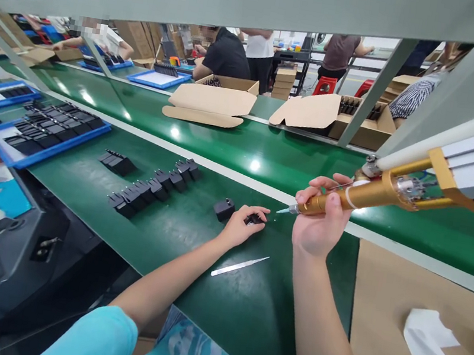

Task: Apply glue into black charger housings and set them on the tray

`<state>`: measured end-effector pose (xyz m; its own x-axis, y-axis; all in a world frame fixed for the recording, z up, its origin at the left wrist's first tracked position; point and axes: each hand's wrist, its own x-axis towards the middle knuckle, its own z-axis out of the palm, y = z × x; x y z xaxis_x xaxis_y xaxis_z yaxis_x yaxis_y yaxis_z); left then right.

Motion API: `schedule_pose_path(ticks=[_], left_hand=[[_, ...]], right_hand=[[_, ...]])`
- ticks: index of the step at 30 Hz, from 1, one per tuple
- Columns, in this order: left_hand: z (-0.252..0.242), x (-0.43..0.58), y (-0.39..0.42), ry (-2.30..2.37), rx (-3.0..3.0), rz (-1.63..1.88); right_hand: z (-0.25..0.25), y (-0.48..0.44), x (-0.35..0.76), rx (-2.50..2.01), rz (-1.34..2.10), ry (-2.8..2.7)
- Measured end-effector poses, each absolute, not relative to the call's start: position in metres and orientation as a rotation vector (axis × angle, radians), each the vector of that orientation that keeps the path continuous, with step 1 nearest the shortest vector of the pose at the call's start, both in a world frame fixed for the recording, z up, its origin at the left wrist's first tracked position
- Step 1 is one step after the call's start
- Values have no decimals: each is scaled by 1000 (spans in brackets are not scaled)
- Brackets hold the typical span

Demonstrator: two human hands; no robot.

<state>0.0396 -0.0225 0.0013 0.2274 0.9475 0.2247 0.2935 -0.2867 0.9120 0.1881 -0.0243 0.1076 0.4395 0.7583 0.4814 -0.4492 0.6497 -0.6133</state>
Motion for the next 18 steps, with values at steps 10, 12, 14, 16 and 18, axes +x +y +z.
schedule_pose_path(ticks=[10,12,14,16,18], left_hand=[[4,22,-40,1101,2093,846],[7,17,-40,1032,2142,779],[9,14,-34,954,2122,675],[11,14,-24,884,2061,574],[10,15,-16,838,2003,557]], right_hand=[[109,-26,185,-432,796,-803],[109,-26,185,-426,799,-808],[110,-26,185,-433,801,-813],[110,-27,185,-444,801,-815],[110,-27,185,-454,802,-816]])
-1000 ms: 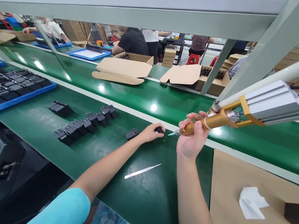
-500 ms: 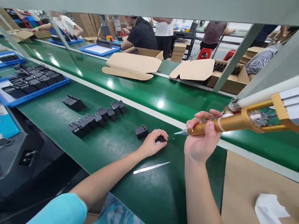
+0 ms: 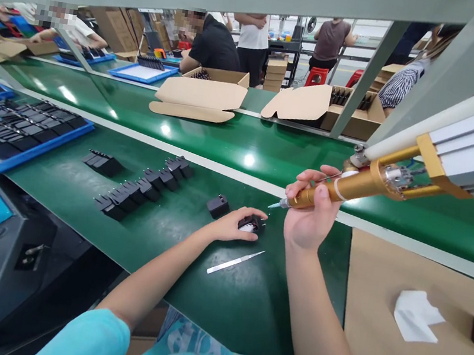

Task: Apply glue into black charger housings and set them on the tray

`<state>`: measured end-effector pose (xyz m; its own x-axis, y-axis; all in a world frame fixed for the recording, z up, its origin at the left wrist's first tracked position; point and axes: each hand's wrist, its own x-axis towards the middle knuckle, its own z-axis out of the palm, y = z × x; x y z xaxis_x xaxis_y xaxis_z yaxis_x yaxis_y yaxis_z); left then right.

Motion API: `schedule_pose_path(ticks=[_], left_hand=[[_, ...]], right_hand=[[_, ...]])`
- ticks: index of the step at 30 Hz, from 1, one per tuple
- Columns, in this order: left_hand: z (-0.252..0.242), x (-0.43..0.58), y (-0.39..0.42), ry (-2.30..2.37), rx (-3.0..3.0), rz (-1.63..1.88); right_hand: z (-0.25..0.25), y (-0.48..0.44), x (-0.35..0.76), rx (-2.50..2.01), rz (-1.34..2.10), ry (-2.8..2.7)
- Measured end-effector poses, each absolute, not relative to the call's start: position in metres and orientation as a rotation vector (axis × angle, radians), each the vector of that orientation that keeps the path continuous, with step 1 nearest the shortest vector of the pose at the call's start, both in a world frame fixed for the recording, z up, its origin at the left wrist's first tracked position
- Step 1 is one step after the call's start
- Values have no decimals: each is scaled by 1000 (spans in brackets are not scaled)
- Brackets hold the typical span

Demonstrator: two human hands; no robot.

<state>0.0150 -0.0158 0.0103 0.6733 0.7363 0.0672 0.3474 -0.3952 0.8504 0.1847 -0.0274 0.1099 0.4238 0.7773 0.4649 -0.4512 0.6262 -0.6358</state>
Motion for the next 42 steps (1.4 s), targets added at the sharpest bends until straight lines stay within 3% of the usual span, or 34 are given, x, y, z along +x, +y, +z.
schedule_pose_path(ticks=[6,15,25,42], left_hand=[[3,15,-25,1175,2120,748],[14,-10,-51,1164,2153,509],[31,2,-58,1557,2041,754],[63,5,-71,1810,2426,736]], right_hand=[[110,-28,181,-441,799,-824],[112,-33,174,-452,826,-849],[114,-46,158,-397,896,-884],[115,-50,154,-288,898,-877]])
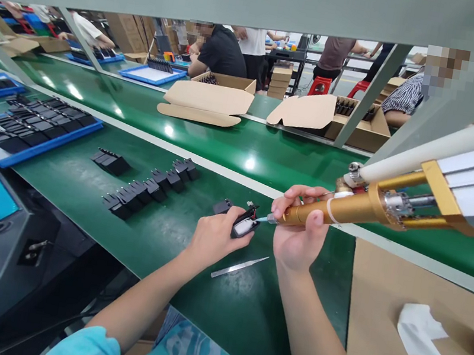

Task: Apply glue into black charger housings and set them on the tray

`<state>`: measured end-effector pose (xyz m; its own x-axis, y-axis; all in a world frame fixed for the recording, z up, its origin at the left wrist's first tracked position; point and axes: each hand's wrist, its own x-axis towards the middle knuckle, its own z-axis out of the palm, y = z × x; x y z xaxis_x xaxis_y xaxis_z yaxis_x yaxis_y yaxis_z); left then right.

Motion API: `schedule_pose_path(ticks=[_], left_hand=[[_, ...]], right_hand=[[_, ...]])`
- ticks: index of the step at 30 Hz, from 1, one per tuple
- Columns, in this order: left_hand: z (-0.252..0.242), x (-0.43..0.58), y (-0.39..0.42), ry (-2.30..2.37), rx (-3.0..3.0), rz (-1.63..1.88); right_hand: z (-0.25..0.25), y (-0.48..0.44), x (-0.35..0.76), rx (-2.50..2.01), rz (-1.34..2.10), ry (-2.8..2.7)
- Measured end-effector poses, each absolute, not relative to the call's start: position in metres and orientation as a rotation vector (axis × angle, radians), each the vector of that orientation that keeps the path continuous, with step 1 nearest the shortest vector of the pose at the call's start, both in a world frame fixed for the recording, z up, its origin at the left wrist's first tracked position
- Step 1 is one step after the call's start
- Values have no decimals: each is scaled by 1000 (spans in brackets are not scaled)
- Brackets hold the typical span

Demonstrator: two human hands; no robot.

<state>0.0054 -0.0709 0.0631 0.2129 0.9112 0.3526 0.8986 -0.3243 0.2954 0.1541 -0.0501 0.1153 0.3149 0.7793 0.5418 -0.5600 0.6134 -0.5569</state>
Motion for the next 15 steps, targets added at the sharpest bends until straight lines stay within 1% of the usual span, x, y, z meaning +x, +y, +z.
schedule_pose_path(ticks=[11,15], left_hand=[[59,16,-67,1803,2337,689],[58,25,-64,1709,2367,754]], right_hand=[[116,-52,151,-253,936,-886],[117,-55,148,-236,953,-894]])
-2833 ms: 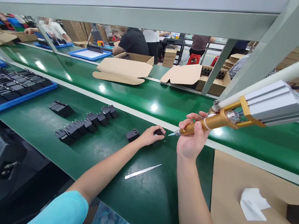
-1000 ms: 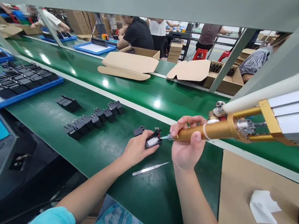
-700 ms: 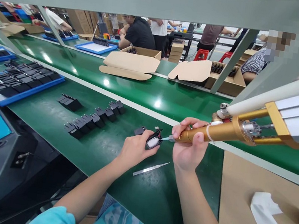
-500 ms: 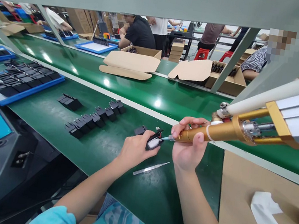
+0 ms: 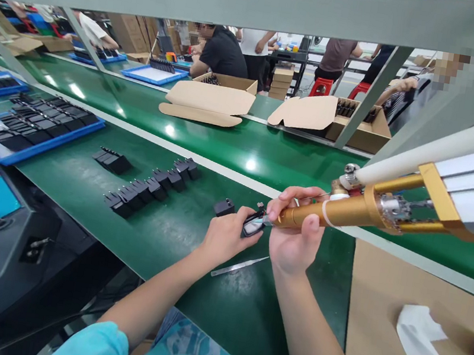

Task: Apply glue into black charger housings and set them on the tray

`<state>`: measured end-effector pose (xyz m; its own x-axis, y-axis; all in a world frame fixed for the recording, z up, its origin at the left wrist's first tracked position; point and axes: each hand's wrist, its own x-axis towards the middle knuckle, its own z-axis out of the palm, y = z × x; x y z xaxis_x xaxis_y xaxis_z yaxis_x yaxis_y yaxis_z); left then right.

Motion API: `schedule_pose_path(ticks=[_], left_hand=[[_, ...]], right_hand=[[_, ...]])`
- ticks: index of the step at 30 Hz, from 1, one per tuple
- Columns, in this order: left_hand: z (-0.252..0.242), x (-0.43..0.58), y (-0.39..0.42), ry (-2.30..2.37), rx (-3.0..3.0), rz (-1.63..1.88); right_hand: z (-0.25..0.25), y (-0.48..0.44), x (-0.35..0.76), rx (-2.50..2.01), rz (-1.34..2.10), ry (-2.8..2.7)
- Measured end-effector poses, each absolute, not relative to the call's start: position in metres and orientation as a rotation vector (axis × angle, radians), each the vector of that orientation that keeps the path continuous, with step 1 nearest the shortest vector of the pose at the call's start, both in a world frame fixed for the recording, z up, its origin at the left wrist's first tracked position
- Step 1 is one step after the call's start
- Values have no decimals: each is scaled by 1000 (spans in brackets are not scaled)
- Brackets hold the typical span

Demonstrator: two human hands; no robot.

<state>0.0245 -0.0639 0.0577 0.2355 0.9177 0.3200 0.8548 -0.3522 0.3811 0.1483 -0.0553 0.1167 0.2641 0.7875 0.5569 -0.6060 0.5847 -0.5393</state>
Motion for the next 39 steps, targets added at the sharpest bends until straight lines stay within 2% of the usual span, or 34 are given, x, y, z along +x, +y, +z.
schedule_pose_path(ticks=[6,11,25,30,39], left_hand=[[54,32,-58,1468,2452,1123],[53,30,-57,1388,2489,1266],[62,23,-63,1751,2258,735],[60,15,-64,1716,2145,732],[25,-13,-63,1496,2052,538]], right_hand=[[118,-58,147,-248,955,-902],[119,-58,147,-264,944,-903],[115,-53,148,-268,930,-910],[115,-53,148,-282,916,-915],[115,-52,149,-335,887,-911]])
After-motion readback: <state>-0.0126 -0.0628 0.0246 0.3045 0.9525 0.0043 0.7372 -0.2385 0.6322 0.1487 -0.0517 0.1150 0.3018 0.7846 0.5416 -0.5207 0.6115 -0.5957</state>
